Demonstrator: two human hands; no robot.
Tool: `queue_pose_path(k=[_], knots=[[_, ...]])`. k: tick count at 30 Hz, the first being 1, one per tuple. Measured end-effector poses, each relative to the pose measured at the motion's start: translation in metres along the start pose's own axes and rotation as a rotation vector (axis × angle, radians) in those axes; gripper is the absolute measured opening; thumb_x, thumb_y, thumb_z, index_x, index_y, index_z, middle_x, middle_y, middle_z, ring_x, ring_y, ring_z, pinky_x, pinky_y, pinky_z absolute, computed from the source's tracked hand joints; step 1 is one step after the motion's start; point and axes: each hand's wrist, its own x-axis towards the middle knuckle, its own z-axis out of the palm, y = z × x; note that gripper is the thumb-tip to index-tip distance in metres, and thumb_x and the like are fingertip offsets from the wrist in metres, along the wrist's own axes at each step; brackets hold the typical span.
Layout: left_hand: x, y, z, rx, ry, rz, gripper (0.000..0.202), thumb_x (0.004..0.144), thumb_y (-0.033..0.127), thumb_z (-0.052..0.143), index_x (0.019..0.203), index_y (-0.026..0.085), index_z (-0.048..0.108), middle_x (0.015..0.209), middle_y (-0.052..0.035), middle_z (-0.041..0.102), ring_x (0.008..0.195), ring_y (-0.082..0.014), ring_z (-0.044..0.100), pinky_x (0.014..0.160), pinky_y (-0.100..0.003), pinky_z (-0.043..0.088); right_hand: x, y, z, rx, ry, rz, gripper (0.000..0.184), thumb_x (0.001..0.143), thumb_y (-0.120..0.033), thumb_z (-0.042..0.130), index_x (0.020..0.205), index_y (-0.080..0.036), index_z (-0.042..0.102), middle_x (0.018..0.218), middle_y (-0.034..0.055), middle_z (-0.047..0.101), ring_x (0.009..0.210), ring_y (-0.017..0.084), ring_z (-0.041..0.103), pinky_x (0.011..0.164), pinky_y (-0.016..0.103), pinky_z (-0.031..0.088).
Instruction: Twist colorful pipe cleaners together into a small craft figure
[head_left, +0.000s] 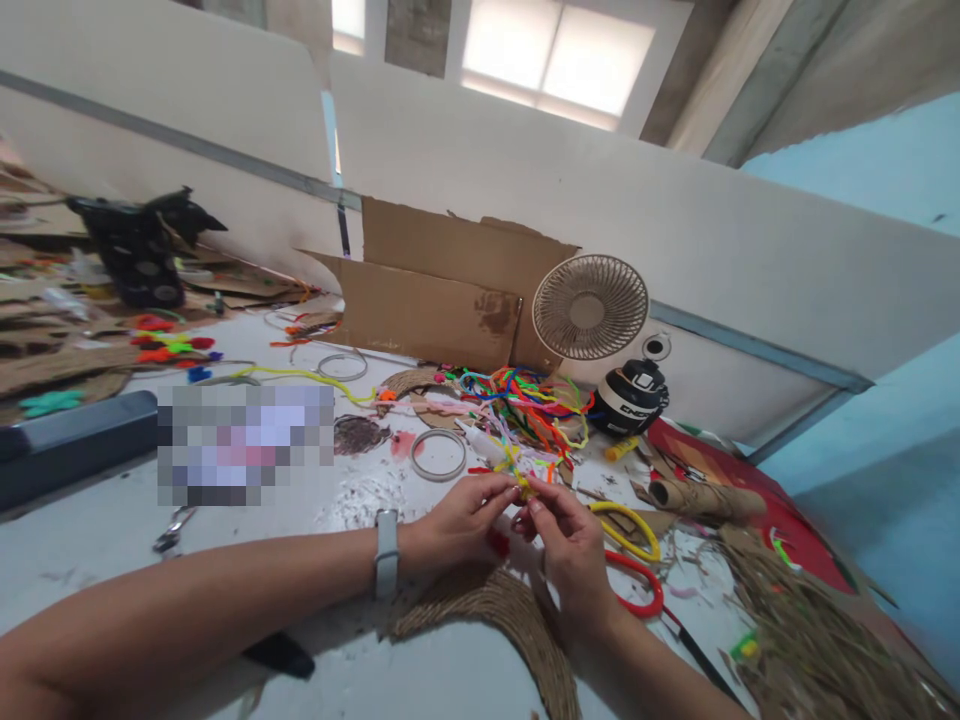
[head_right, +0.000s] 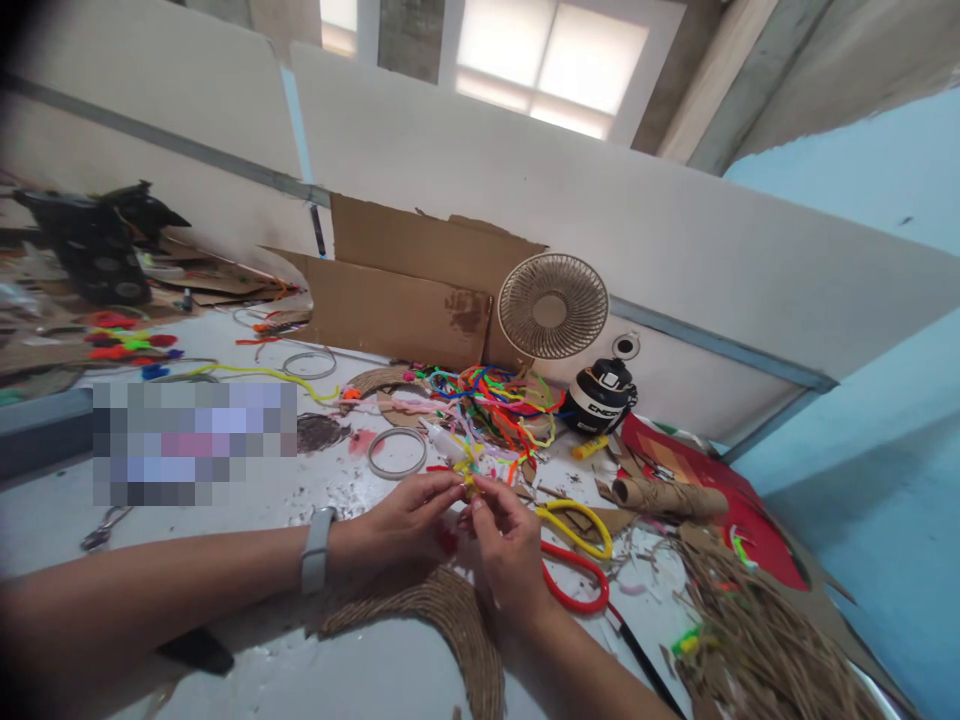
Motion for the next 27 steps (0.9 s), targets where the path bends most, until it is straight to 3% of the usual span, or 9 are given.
queue_pose_path(k=[6, 13, 19, 27], knots=[[0.0021, 0.0004, -0.0015, 0.067, 0.041, -0.027, 0.026, 0.086, 0.035, 0.042, 0.079, 0.013, 0.054, 0.072, -0.0026, 0.056, 0.068, -0.0130, 0.051, 0.062, -0.023, 0.041, -0.0012, 0.0014, -0.0024, -0.190, -0.045, -0.077, 0.035, 0.080, -0.030, 0.054, 0.110, -0.014, 0.061, 0.062, 0.0016, 0.063, 0.053, 0.013, 0.058, 0.053, 0.026, 0.049], [0.0019, 0.0055, -0.0066, 0.219, -0.018, 0.001, 0.028, 0.087, 0.037, 0.039, 0.079, 0.014, 0.053, 0.071, -0.0015, 0.055, 0.066, -0.0113, 0.050, 0.063, -0.021, 0.041, -0.0015, 0.0073, -0.0046, -0.315, -0.120, -0.152, 0.040, 0.083, -0.029, 0.049, 0.119, -0.012, 0.055, 0.052, -0.0018, 0.057, 0.044, 0.010, 0.051, 0.045, 0.022, 0.044], [0.0031, 0.0010, -0.0056, 0.036, -0.016, -0.047, 0.033, 0.085, 0.043, 0.041, 0.081, 0.013, 0.053, 0.073, -0.0016, 0.054, 0.067, -0.0117, 0.049, 0.063, -0.022, 0.041, -0.0011, 0.0080, -0.0064, -0.458, -0.112, -0.265, 0.040, 0.083, -0.025, 0.048, 0.119, -0.011, 0.055, 0.052, -0.0016, 0.057, 0.043, 0.010, 0.049, 0.046, 0.021, 0.044], [0.0028, -0.0014, -0.0041, -0.080, -0.021, -0.098, 0.033, 0.083, 0.045, 0.045, 0.081, 0.013, 0.053, 0.072, -0.0001, 0.053, 0.064, -0.0110, 0.049, 0.060, -0.022, 0.041, -0.0030, 0.0069, -0.0026, -0.412, -0.098, -0.173, 0.041, 0.083, -0.028, 0.047, 0.120, -0.013, 0.054, 0.050, -0.0032, 0.054, 0.041, 0.008, 0.043, 0.041, 0.019, 0.040]])
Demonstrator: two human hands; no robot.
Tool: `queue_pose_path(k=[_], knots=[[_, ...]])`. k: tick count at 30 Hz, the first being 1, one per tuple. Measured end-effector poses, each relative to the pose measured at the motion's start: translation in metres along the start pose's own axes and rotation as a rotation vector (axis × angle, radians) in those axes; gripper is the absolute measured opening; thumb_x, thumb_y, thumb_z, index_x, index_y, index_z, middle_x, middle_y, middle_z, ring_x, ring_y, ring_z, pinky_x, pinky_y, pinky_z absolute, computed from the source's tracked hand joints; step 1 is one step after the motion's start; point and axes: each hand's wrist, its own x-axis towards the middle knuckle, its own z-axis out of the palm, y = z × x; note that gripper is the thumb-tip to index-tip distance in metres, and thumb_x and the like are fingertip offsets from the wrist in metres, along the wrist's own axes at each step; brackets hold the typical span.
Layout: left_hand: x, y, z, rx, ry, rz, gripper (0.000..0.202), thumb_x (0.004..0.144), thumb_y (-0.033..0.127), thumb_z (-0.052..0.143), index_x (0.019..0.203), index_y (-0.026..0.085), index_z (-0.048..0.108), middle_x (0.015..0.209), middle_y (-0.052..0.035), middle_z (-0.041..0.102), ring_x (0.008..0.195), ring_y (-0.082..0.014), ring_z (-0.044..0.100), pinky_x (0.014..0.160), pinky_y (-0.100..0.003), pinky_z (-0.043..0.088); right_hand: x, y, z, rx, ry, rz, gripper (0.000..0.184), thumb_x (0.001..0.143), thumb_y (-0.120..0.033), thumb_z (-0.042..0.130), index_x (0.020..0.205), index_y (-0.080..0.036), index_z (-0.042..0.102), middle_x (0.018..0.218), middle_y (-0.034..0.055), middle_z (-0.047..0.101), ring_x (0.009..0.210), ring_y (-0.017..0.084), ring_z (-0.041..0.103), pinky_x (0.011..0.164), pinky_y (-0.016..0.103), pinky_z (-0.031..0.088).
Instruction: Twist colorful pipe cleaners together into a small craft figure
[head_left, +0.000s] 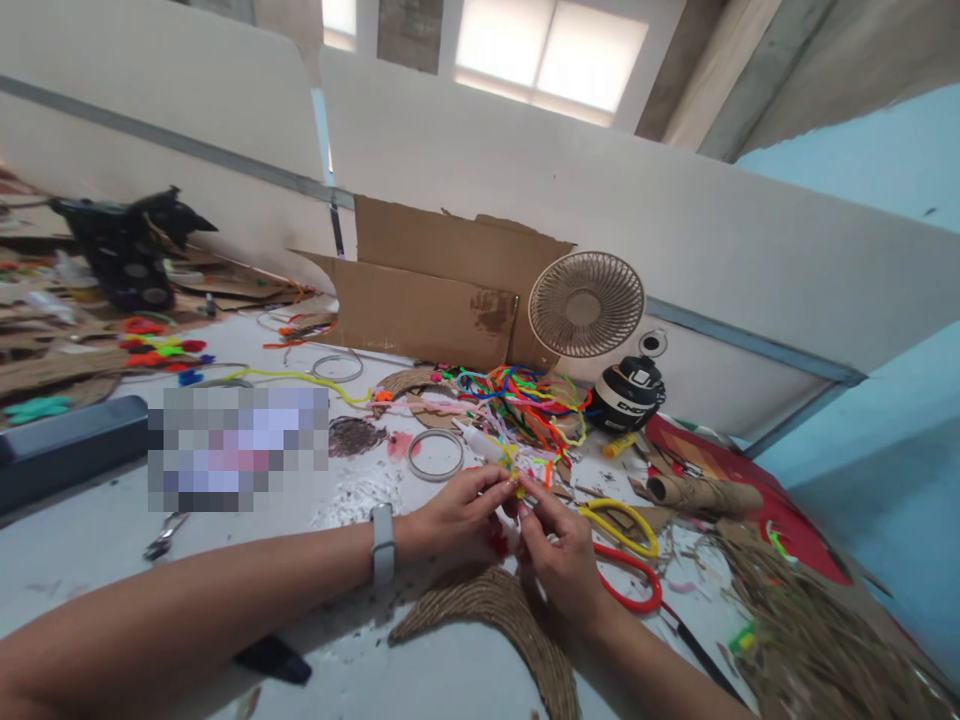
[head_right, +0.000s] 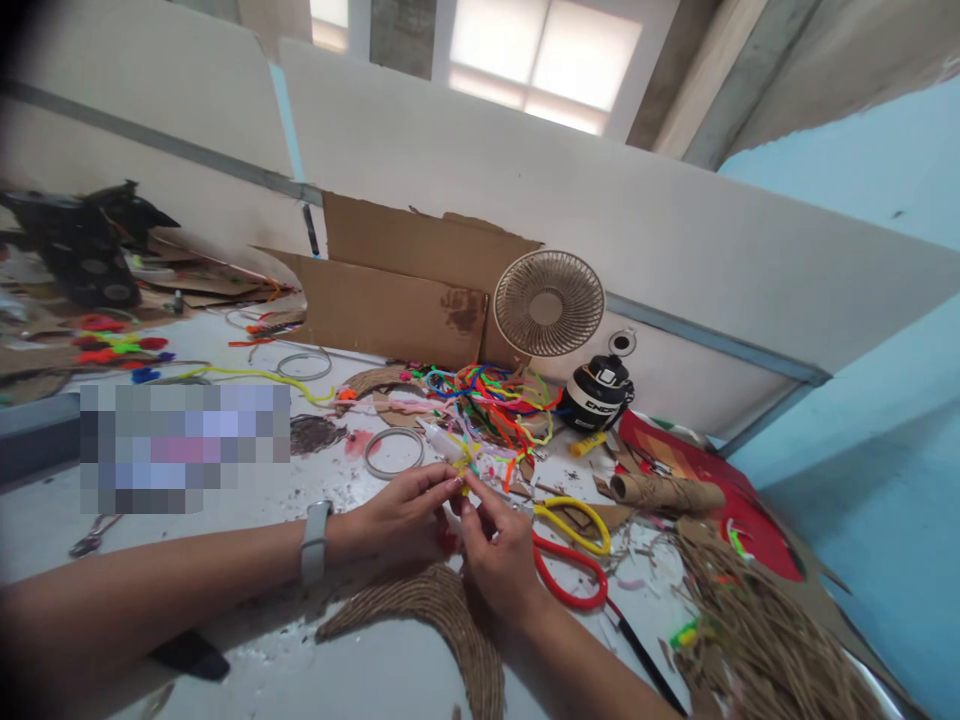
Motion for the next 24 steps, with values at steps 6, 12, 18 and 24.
queue_pose_path(k=[6, 12, 18, 24], knots=[[0.001, -0.004, -0.003, 0.118, -0.007, 0.050, 0.031, 0.086, 0.042, 0.040, 0.079, 0.014, 0.051, 0.070, 0.0006, 0.051, 0.064, -0.0109, 0.047, 0.059, -0.022, 0.040, 0.000, -0.005, -0.001, 0.143, -0.029, 0.092, 0.042, 0.082, -0.030, 0.048, 0.120, -0.015, 0.054, 0.055, -0.0022, 0.056, 0.043, 0.009, 0.045, 0.042, 0.020, 0.041], [0.001, -0.009, -0.004, 0.217, -0.009, 0.104, 0.028, 0.088, 0.038, 0.036, 0.081, 0.015, 0.049, 0.071, 0.0012, 0.048, 0.064, -0.0107, 0.043, 0.061, -0.022, 0.038, 0.002, -0.005, 0.000, 0.311, -0.005, 0.190, 0.039, 0.078, -0.034, 0.053, 0.111, -0.016, 0.062, 0.052, -0.0019, 0.056, 0.043, 0.009, 0.048, 0.043, 0.021, 0.043], [0.000, -0.008, -0.004, 0.172, -0.066, 0.085, 0.029, 0.088, 0.040, 0.035, 0.084, 0.015, 0.048, 0.074, 0.0005, 0.048, 0.067, -0.0109, 0.043, 0.062, -0.022, 0.040, 0.006, -0.004, -0.003, 0.377, 0.015, 0.224, 0.033, 0.076, -0.032, 0.056, 0.102, -0.014, 0.066, 0.048, -0.0032, 0.054, 0.037, 0.006, 0.043, 0.037, 0.018, 0.038], [0.001, -0.008, -0.007, 0.219, -0.085, 0.080, 0.032, 0.089, 0.043, 0.034, 0.081, 0.015, 0.047, 0.070, 0.0014, 0.047, 0.064, -0.0101, 0.044, 0.060, -0.022, 0.039, 0.011, 0.003, -0.004, 0.475, 0.030, 0.256, 0.026, 0.070, -0.029, 0.065, 0.092, -0.017, 0.070, 0.054, -0.0022, 0.058, 0.038, 0.005, 0.043, 0.037, 0.017, 0.038]])
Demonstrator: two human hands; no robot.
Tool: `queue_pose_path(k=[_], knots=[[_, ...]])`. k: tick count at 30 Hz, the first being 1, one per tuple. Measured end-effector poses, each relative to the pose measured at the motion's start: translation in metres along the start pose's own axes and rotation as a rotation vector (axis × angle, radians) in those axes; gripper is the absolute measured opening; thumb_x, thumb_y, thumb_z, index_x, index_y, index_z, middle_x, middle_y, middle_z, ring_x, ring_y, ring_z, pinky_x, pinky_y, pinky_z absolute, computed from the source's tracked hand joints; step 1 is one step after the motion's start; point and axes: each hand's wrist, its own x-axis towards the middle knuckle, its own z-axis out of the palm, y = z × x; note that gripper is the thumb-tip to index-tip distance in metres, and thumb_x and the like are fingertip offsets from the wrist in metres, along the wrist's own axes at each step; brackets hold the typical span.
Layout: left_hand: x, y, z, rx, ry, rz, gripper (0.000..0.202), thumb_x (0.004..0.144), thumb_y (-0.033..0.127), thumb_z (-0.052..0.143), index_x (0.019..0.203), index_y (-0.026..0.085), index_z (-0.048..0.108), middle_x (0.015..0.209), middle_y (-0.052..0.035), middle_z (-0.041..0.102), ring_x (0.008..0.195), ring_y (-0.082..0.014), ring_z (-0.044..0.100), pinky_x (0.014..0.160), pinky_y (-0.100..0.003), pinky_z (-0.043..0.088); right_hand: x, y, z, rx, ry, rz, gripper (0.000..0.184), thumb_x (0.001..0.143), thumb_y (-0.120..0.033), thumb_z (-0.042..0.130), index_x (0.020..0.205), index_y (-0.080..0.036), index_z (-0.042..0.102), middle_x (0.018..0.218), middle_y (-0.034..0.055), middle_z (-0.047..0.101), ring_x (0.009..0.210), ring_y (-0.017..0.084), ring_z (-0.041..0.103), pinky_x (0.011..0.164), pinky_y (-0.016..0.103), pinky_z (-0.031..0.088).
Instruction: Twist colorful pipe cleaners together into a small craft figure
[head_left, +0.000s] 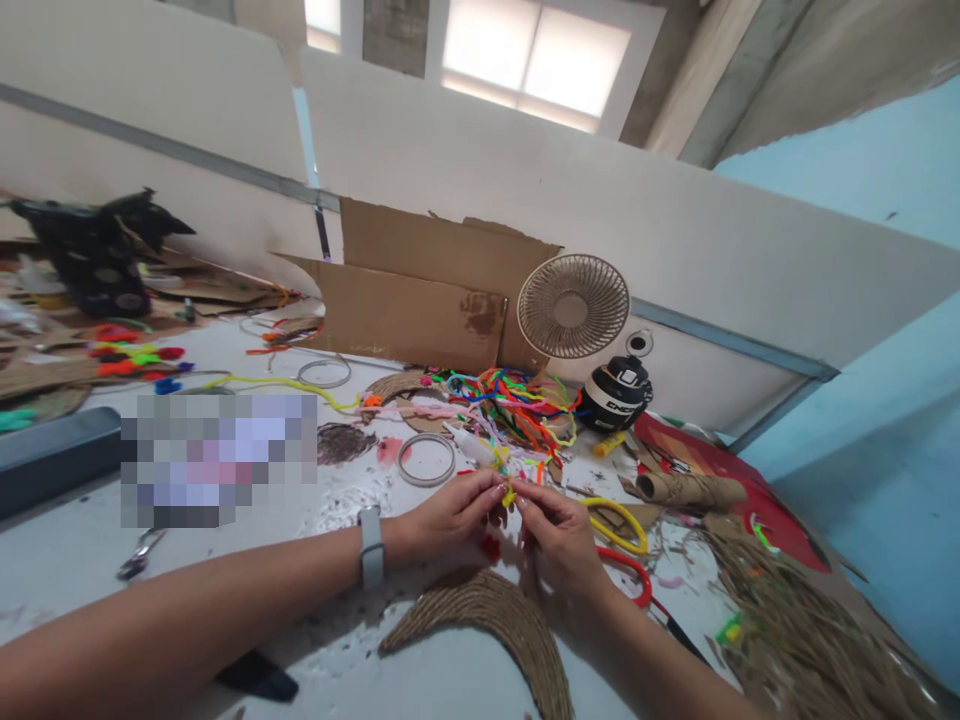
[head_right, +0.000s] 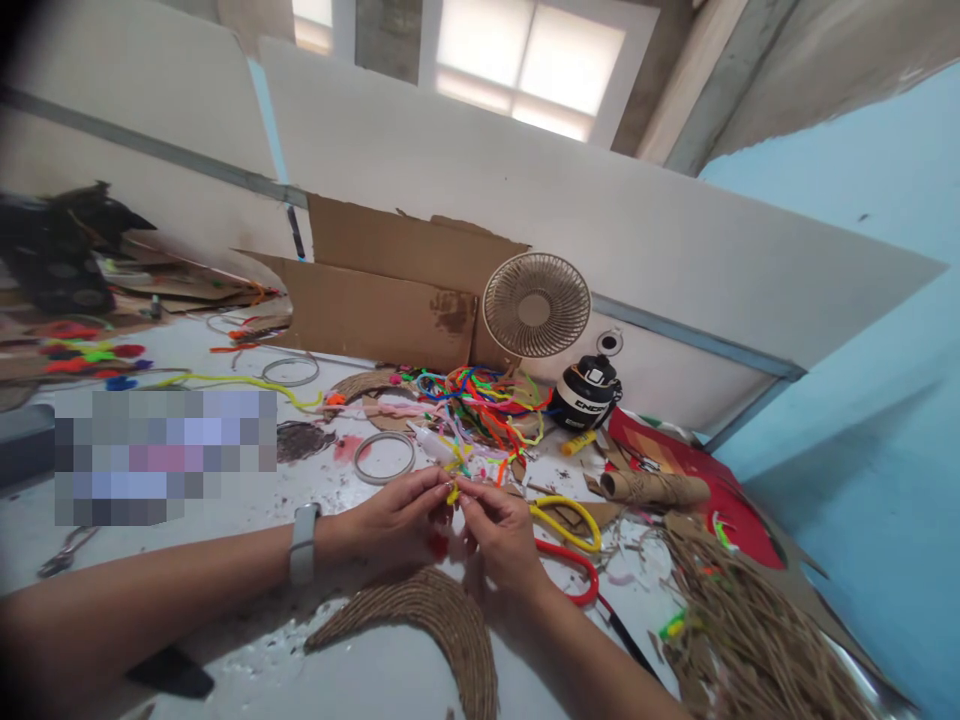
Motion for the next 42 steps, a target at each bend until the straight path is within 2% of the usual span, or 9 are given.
queue_pose_path(k=[4, 7, 12, 19, 24, 27, 30, 35, 42], knots=[[-0.001, 0.006, -0.002, -0.026, -0.006, 0.022, 0.033, 0.089, 0.044, 0.033, 0.079, 0.015, 0.046, 0.070, 0.0006, 0.047, 0.064, -0.0103, 0.044, 0.060, -0.022, 0.039, 0.001, 0.002, 0.002, 0.131, 0.038, 0.101, 0.029, 0.068, -0.032, 0.069, 0.092, -0.016, 0.069, 0.045, -0.0052, 0.051, 0.036, 0.005, 0.041, 0.034, 0.015, 0.035], [-0.002, 0.008, -0.003, -0.036, -0.009, 0.008, 0.034, 0.088, 0.046, 0.034, 0.079, 0.015, 0.045, 0.070, 0.0009, 0.046, 0.064, -0.0103, 0.044, 0.060, -0.022, 0.038, 0.002, -0.003, 0.003, 0.186, -0.004, 0.171, 0.034, 0.067, -0.035, 0.071, 0.094, -0.016, 0.065, 0.043, -0.0063, 0.050, 0.034, 0.005, 0.041, 0.033, 0.015, 0.035], [-0.002, 0.004, -0.003, -0.067, -0.006, -0.032, 0.034, 0.087, 0.046, 0.036, 0.080, 0.015, 0.046, 0.069, 0.0016, 0.046, 0.063, -0.0100, 0.042, 0.059, -0.021, 0.038, 0.003, -0.014, 0.004, 0.249, -0.055, 0.206, 0.034, 0.067, -0.035, 0.071, 0.094, -0.018, 0.058, 0.046, -0.0079, 0.052, 0.033, 0.004, 0.042, 0.033, 0.012, 0.036], [-0.001, 0.007, -0.006, -0.122, -0.072, -0.042, 0.034, 0.087, 0.046, 0.037, 0.083, 0.015, 0.050, 0.071, 0.0016, 0.047, 0.064, -0.0101, 0.043, 0.060, -0.021, 0.038, 0.008, -0.002, -0.001, 0.391, -0.167, 0.292, 0.035, 0.069, -0.034, 0.070, 0.094, -0.020, 0.050, 0.050, -0.0083, 0.054, 0.033, 0.003, 0.043, 0.033, 0.011, 0.032], [0.000, 0.004, -0.008, -0.130, -0.094, -0.081, 0.035, 0.087, 0.047, 0.037, 0.085, 0.015, 0.049, 0.073, 0.0007, 0.050, 0.065, -0.0105, 0.045, 0.061, -0.022, 0.039, 0.006, 0.001, 0.002, 0.344, -0.148, 0.283, 0.034, 0.069, -0.040, 0.069, 0.086, -0.020, 0.047, 0.051, -0.0087, 0.053, 0.031, 0.004, 0.044, 0.030, 0.011, 0.031], [0.000, 0.004, -0.008, -0.097, -0.087, -0.073, 0.034, 0.087, 0.047, 0.036, 0.085, 0.015, 0.048, 0.072, 0.0011, 0.050, 0.064, -0.0105, 0.045, 0.060, -0.021, 0.039, 0.002, 0.002, 0.005, 0.194, -0.098, 0.192, 0.031, 0.075, -0.044, 0.061, 0.089, -0.020, 0.048, 0.052, -0.0079, 0.052, 0.033, 0.006, 0.046, 0.032, 0.014, 0.035], [0.001, 0.005, -0.008, -0.015, -0.057, -0.008, 0.032, 0.088, 0.045, 0.035, 0.085, 0.016, 0.048, 0.073, 0.0013, 0.048, 0.067, -0.0110, 0.044, 0.063, -0.022, 0.039, -0.001, 0.006, 0.002, -0.151, -0.130, -0.016, 0.027, 0.085, -0.041, 0.048, 0.100, -0.019, 0.054, 0.053, -0.0039, 0.055, 0.042, 0.011, 0.054, 0.040, 0.019, 0.044], [0.000, 0.005, -0.006, 0.147, -0.029, 0.050, 0.030, 0.090, 0.041, 0.032, 0.084, 0.017, 0.049, 0.074, 0.0003, 0.049, 0.069, -0.0120, 0.045, 0.065, -0.022, 0.039, 0.000, 0.006, -0.008, -0.651, -0.135, -0.449, 0.026, 0.089, -0.025, 0.040, 0.106, -0.018, 0.058, 0.087, 0.0076, 0.067, 0.075, 0.017, 0.064, 0.069, 0.027, 0.050], [0.000, 0.004, -0.006, 0.105, -0.033, 0.042, 0.030, 0.090, 0.040, 0.031, 0.081, 0.017, 0.047, 0.069, 0.0013, 0.048, 0.063, -0.0108, 0.044, 0.061, -0.021, 0.038, 0.003, 0.005, -0.010, -0.788, -0.188, -0.557, 0.027, 0.090, -0.020, 0.036, 0.110, -0.016, 0.054, 0.086, 0.0073, 0.068, 0.071, 0.015, 0.064, 0.066, 0.025, 0.051]])
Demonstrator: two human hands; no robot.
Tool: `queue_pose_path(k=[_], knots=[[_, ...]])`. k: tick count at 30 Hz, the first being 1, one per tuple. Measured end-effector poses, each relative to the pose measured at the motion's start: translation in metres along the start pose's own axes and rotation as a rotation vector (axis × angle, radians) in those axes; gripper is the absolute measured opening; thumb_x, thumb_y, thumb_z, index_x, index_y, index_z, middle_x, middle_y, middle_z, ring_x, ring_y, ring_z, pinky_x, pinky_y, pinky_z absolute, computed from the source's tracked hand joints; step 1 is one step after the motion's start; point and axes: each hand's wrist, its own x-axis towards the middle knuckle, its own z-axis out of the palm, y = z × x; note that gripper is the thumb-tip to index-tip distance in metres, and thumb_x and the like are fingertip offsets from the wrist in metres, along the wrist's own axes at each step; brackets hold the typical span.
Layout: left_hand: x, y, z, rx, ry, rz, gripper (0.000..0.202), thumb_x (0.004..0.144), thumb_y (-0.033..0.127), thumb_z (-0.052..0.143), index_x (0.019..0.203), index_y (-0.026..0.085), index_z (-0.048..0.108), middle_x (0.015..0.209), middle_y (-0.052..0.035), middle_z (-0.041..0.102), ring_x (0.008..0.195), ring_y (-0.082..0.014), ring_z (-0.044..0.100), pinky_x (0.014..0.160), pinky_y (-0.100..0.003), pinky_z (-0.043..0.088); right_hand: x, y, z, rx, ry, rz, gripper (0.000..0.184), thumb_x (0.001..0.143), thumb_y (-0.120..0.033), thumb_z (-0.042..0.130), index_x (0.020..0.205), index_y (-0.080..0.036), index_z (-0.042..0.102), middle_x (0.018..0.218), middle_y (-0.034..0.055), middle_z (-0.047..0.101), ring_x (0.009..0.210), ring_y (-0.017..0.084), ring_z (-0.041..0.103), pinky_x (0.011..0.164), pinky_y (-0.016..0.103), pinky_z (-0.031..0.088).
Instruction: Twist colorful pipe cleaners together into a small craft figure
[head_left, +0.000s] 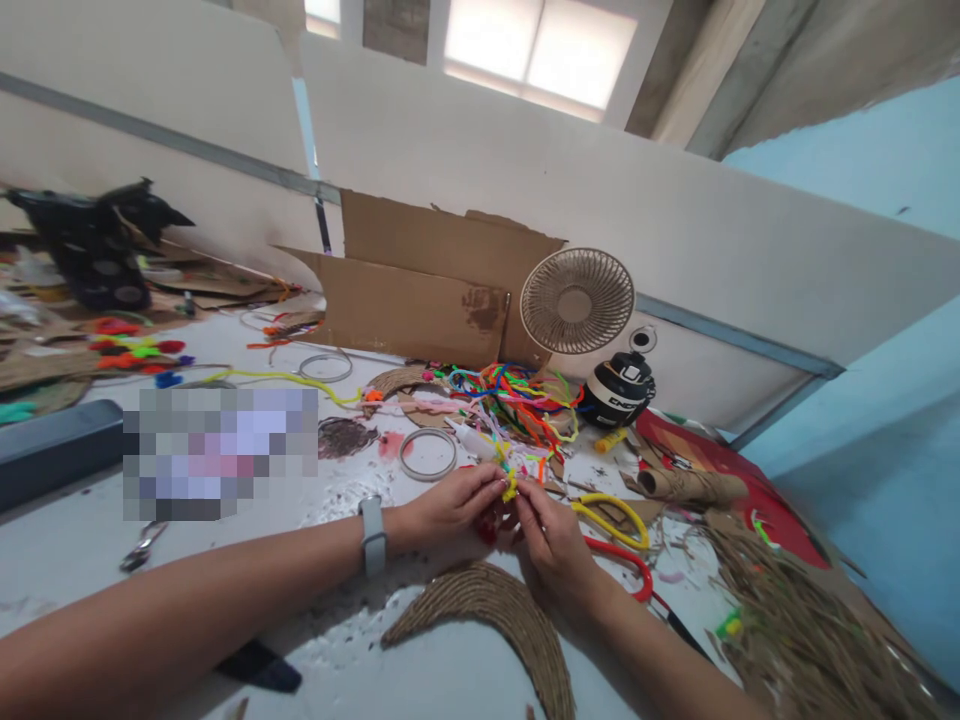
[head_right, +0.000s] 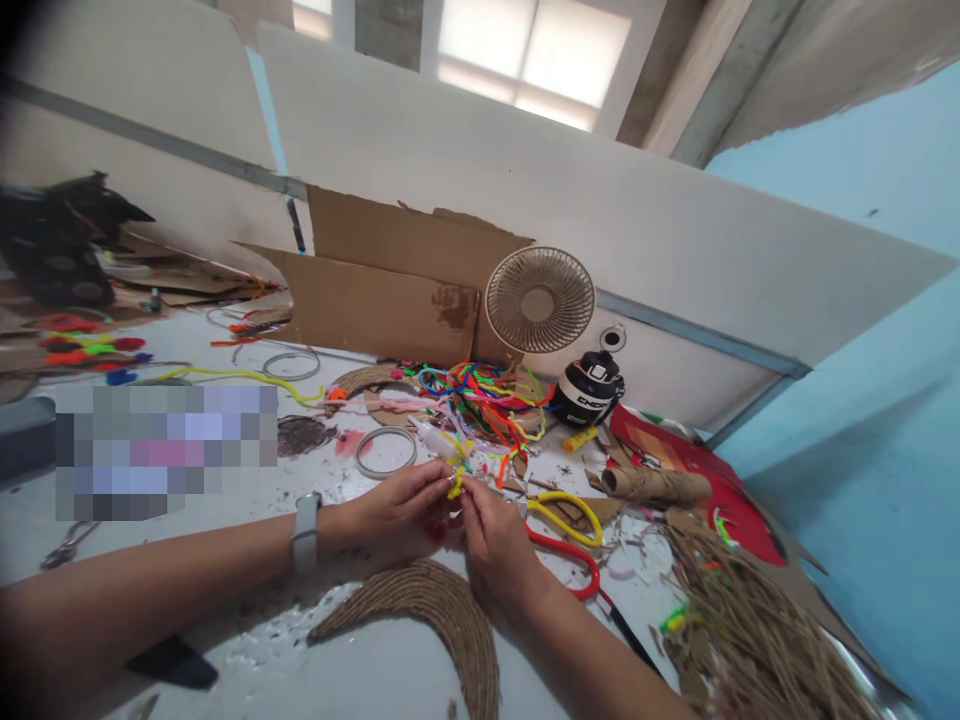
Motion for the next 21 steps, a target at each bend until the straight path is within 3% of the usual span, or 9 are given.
queue_pose_path(k=[5, 8, 12, 15, 21], knots=[[-0.001, 0.003, -0.001, -0.072, 0.006, -0.032, 0.031, 0.088, 0.043, 0.036, 0.080, 0.016, 0.049, 0.070, 0.0012, 0.048, 0.066, -0.0106, 0.043, 0.061, -0.021, 0.038, -0.001, 0.002, -0.001, -0.203, 0.028, -0.144, 0.030, 0.089, -0.016, 0.033, 0.112, -0.012, 0.052, 0.091, 0.0122, 0.067, 0.075, 0.018, 0.065, 0.068, 0.029, 0.053], [-0.001, 0.005, 0.002, -0.394, 0.032, -0.148, 0.031, 0.085, 0.046, 0.043, 0.083, 0.015, 0.049, 0.074, 0.0009, 0.050, 0.065, -0.0097, 0.047, 0.059, -0.022, 0.041, -0.001, 0.006, -0.003, -0.333, 0.077, -0.263, 0.033, 0.087, -0.014, 0.034, 0.115, -0.008, 0.050, 0.092, 0.0159, 0.067, 0.076, 0.020, 0.065, 0.066, 0.031, 0.053], [-0.002, 0.008, 0.008, -0.777, -0.031, -0.304, 0.032, 0.078, 0.044, 0.056, 0.091, 0.015, 0.050, 0.077, -0.0002, 0.054, 0.057, -0.0071, 0.050, 0.053, -0.020, 0.043, -0.002, 0.007, -0.004, -0.486, 0.112, -0.331, 0.032, 0.087, -0.014, 0.035, 0.115, -0.007, 0.049, 0.083, 0.0152, 0.067, 0.066, 0.020, 0.063, 0.058, 0.029, 0.051], [-0.003, 0.012, 0.008, -0.788, -0.010, -0.292, 0.035, 0.070, 0.037, 0.067, 0.092, 0.014, 0.052, 0.076, -0.0002, 0.055, 0.055, -0.0063, 0.052, 0.051, -0.019, 0.045, -0.003, 0.004, -0.006, -0.557, 0.065, -0.326, 0.033, 0.085, -0.014, 0.037, 0.115, -0.004, 0.049, 0.079, 0.0152, 0.066, 0.063, 0.021, 0.062, 0.055, 0.031, 0.050], [-0.001, 0.013, 0.006, -0.581, 0.059, -0.337, 0.041, 0.067, 0.041, 0.067, 0.091, 0.014, 0.047, 0.068, 0.0003, 0.059, 0.053, -0.0116, 0.059, 0.047, -0.023, 0.049, -0.002, -0.002, -0.007, -0.580, 0.061, -0.363, 0.032, 0.085, -0.013, 0.041, 0.113, -0.003, 0.049, 0.082, 0.0156, 0.067, 0.068, 0.022, 0.062, 0.059, 0.032, 0.050]])
